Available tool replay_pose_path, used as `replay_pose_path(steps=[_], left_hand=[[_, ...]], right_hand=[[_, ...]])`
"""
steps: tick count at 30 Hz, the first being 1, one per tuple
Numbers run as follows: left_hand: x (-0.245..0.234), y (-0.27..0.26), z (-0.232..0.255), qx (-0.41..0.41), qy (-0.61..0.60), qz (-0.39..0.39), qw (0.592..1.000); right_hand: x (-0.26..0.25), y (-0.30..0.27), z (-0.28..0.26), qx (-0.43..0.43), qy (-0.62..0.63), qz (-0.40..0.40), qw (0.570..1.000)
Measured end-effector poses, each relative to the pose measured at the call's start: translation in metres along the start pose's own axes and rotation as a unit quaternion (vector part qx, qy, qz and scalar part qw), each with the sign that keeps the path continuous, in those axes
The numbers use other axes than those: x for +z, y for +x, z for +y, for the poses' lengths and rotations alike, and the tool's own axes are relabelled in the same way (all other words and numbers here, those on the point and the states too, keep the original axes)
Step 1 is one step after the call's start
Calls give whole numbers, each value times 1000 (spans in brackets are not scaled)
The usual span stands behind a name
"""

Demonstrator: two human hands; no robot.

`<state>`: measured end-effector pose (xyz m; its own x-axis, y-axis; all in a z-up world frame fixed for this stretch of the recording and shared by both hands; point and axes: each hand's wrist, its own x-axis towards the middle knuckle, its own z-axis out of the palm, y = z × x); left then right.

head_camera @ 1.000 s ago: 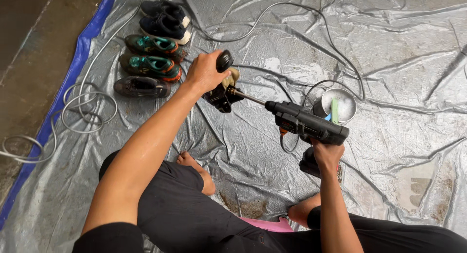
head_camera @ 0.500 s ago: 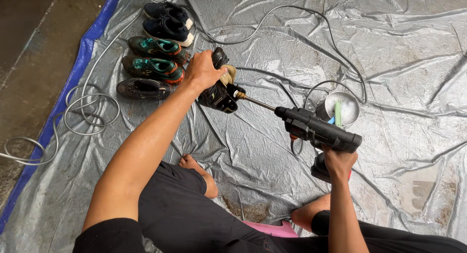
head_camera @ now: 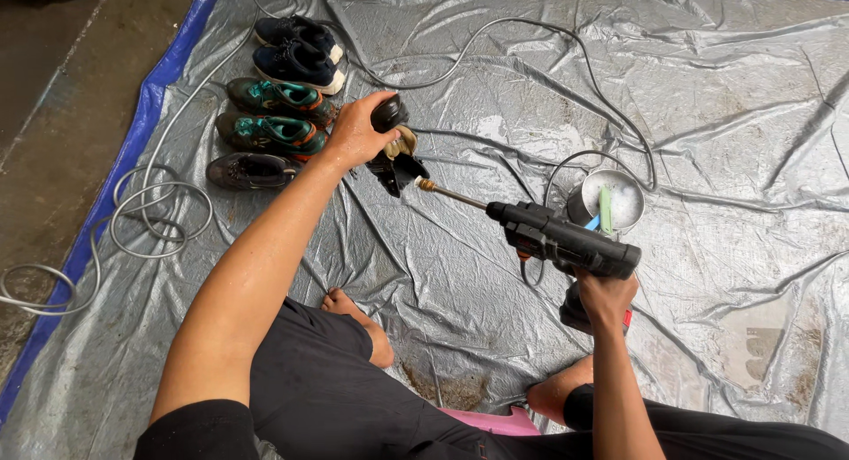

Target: The person uses a handheld pressure washer to clean a single dark-colored shoe. They systematically spray the sole, sides, and interior of the shoe while holding it with their other hand. Other shoes are visible nearby on the tarp.

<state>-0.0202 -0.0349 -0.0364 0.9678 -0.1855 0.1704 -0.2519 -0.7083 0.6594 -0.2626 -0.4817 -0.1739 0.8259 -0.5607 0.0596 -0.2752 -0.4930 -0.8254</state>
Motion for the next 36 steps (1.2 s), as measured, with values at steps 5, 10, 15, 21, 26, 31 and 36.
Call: replay_pose_path(steps=[5,10,15,21,26,31,36], left_hand=[[0,-2,6,27,-14,7,1000],[1,4,-3,0,-47,25,999],[8,10,-12,-45,-43,43,997],[1,5,-1,-69,-48,57,995],[0,9,3,-86,-58,66,992],[-2,5,4,-81,-61,67,993],[1,7,1,-86,-42,57,994]], right_hand=[[3,-3,-8,37,-3,-2,999],[5,-6,-13,48,16,9,999],[11,0,-3,60,-22,5,998],[1,-9,-29,74,16,10,997],[10,3,3,72,9,8,997],[12,-3,4,49,72,26,996],[10,-7,-14,81,41,12,996]])
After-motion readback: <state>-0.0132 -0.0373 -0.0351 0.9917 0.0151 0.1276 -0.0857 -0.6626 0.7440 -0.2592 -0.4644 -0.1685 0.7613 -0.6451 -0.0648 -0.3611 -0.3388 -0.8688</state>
